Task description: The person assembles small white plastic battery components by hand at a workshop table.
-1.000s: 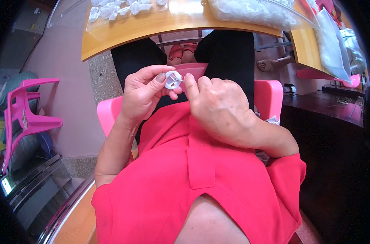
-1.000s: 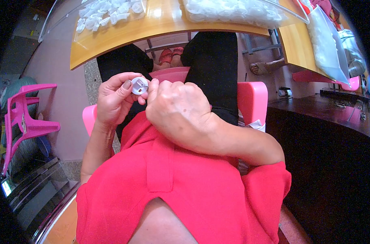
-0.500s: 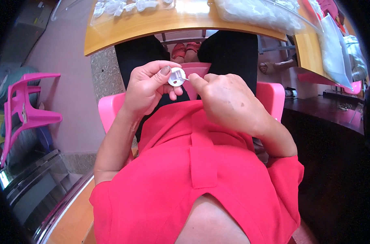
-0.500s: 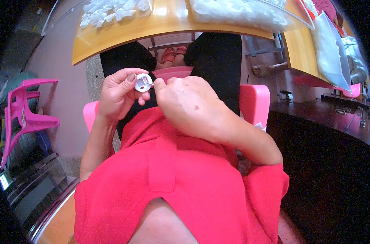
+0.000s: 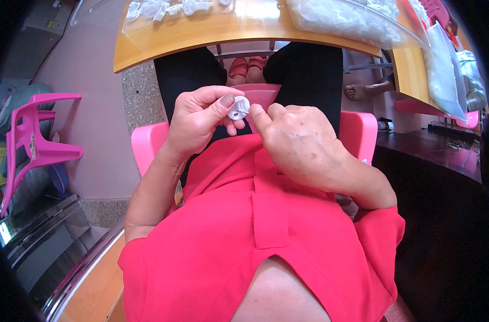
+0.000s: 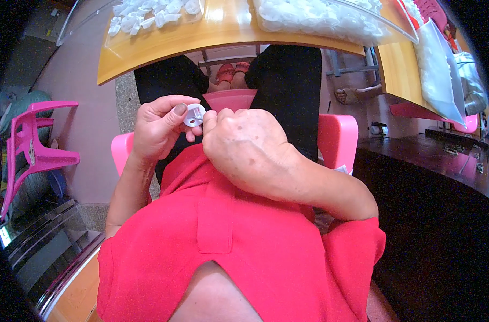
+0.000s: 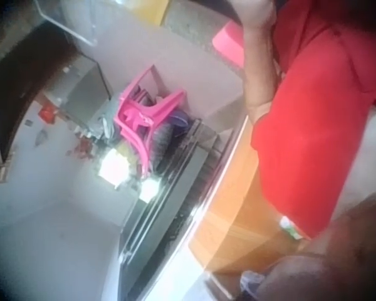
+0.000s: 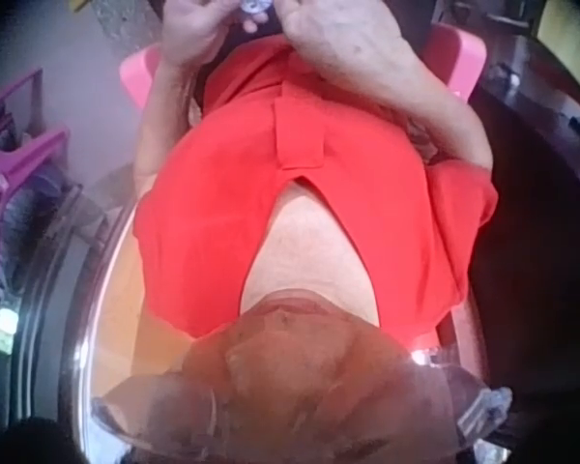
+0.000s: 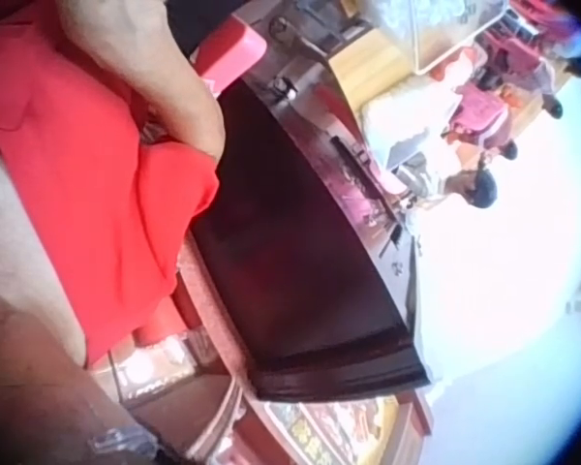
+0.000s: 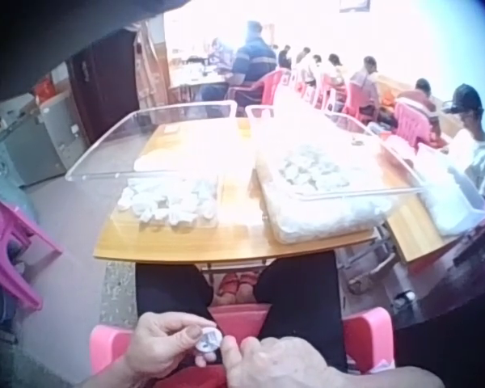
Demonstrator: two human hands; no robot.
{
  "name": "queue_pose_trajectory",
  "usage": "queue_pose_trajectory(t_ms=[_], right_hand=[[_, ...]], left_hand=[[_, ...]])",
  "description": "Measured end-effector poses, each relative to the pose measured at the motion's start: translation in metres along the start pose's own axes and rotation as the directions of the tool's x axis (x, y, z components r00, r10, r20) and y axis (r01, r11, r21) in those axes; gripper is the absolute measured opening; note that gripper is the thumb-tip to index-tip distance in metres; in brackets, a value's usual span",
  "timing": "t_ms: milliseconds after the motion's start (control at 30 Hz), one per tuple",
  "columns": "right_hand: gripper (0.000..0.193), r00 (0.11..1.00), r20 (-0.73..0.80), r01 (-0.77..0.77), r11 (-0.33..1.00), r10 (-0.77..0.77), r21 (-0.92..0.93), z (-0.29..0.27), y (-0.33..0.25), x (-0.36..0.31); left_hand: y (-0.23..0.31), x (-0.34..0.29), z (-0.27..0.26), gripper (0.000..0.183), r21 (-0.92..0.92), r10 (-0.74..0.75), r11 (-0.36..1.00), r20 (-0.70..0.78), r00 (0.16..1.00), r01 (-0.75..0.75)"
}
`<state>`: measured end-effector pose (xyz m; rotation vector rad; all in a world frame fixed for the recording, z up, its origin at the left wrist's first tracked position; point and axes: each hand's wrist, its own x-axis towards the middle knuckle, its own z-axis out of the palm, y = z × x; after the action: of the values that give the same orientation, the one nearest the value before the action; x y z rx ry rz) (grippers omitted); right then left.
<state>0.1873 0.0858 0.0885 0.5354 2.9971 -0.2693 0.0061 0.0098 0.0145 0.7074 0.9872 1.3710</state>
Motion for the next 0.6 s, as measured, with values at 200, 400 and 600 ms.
queue_pose_trajectory(t_ms=[200, 400, 600], right_hand=[[0.014, 0.972, -0.038, 0.219, 0.949, -0.233, -0.228, -0.002, 0.008, 0.003], [0.013, 0.966, -0.115, 0.178, 0.921, -0.23, -0.347, 0.007, 0.005, -0.004], [0.035, 0.955, -0.293, 0.004, 0.99, -0.044, -0.139, -0.005, 0.044, -0.016]], left_hand=[[0.001, 0.0, 0.003, 0.02, 0.072, 0.001, 0.997, -0.012, 1.0, 0.0], [-0.004, 0.008, 0.018, 0.016, 0.291, -0.074, 0.954, 0.009, 0.997, 0.069], [0.091, 0.047, 0.028, 0.017, 0.727, 0.539, 0.561, 0.043, 0.841, -0.396]])
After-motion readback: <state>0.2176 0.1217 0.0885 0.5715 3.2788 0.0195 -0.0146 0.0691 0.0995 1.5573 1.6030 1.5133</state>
